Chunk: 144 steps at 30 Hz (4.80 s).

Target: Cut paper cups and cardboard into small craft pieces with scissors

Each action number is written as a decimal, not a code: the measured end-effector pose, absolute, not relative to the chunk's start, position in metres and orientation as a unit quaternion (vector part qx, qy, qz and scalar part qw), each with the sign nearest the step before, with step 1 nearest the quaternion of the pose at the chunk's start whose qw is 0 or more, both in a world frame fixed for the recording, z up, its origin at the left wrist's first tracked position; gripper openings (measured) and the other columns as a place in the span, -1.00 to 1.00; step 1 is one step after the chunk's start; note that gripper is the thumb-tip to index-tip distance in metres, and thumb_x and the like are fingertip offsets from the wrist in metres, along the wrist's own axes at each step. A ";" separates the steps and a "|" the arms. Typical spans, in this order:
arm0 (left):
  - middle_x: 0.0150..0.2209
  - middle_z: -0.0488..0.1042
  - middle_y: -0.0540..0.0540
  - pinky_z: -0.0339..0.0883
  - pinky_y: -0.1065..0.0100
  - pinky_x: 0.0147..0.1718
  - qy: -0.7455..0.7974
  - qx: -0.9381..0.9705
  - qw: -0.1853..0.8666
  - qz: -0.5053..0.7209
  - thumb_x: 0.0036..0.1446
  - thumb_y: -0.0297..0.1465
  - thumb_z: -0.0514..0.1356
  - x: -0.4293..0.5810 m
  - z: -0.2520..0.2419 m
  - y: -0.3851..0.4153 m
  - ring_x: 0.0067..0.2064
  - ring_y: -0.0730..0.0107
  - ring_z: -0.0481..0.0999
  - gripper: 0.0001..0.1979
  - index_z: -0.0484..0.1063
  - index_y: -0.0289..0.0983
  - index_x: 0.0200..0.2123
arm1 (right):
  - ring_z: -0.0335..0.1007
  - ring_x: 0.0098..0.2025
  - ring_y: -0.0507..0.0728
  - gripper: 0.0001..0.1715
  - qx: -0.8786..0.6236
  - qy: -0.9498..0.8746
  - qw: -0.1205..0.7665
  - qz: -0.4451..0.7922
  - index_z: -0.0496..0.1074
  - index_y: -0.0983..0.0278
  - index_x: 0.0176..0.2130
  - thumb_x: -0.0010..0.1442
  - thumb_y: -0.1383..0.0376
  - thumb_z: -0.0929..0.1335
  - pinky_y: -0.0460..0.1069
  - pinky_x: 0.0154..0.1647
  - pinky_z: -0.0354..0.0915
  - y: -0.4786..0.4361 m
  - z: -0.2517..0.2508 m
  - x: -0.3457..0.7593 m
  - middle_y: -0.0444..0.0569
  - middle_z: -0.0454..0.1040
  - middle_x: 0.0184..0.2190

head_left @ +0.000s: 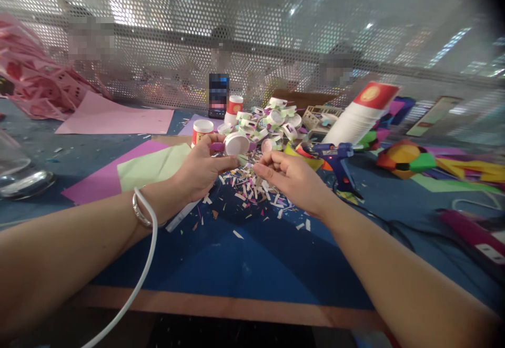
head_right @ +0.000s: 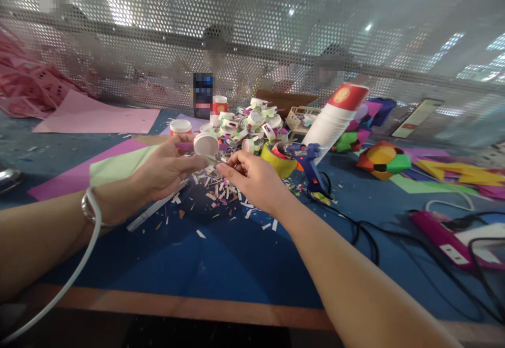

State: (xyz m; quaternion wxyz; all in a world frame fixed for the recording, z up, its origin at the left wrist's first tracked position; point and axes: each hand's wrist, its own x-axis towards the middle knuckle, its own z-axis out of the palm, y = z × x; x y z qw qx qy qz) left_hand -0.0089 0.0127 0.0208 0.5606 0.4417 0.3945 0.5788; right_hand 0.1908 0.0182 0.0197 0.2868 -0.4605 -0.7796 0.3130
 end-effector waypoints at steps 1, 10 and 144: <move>-0.30 0.44 -0.04 0.29 0.30 -0.28 0.393 0.443 0.564 0.576 -0.13 -0.72 0.32 -0.009 0.021 0.012 -0.33 0.41 0.44 -0.59 0.33 -0.27 -0.23 | 0.12 -0.46 0.02 -0.52 -0.458 -0.783 0.287 0.307 0.38 0.25 -0.26 0.29 -0.12 0.31 -0.02 -0.45 0.05 0.018 0.020 0.191 -0.16 0.27 -0.48; -0.31 0.48 -0.05 0.24 0.34 -0.35 0.382 0.479 0.571 0.547 -0.12 -0.67 0.37 -0.011 0.017 0.013 -0.34 0.42 0.44 -0.61 0.37 -0.28 -0.23 | 0.21 -0.40 0.05 -0.58 -0.440 -0.797 0.283 0.301 0.35 0.24 -0.24 0.29 -0.07 0.34 -0.01 -0.38 0.12 0.019 0.020 0.192 -0.13 0.33 -0.43; -0.64 0.38 0.07 0.12 0.38 -0.60 0.443 0.703 0.315 0.458 0.10 -0.35 0.33 -0.015 0.004 0.009 -0.62 0.48 0.36 -0.83 0.39 -0.21 -0.29 | 0.47 -0.12 0.20 -0.76 -0.341 -0.861 0.369 -0.074 0.55 0.31 -0.16 0.35 0.36 0.28 0.09 -0.02 0.36 0.000 0.028 0.182 0.09 0.58 -0.22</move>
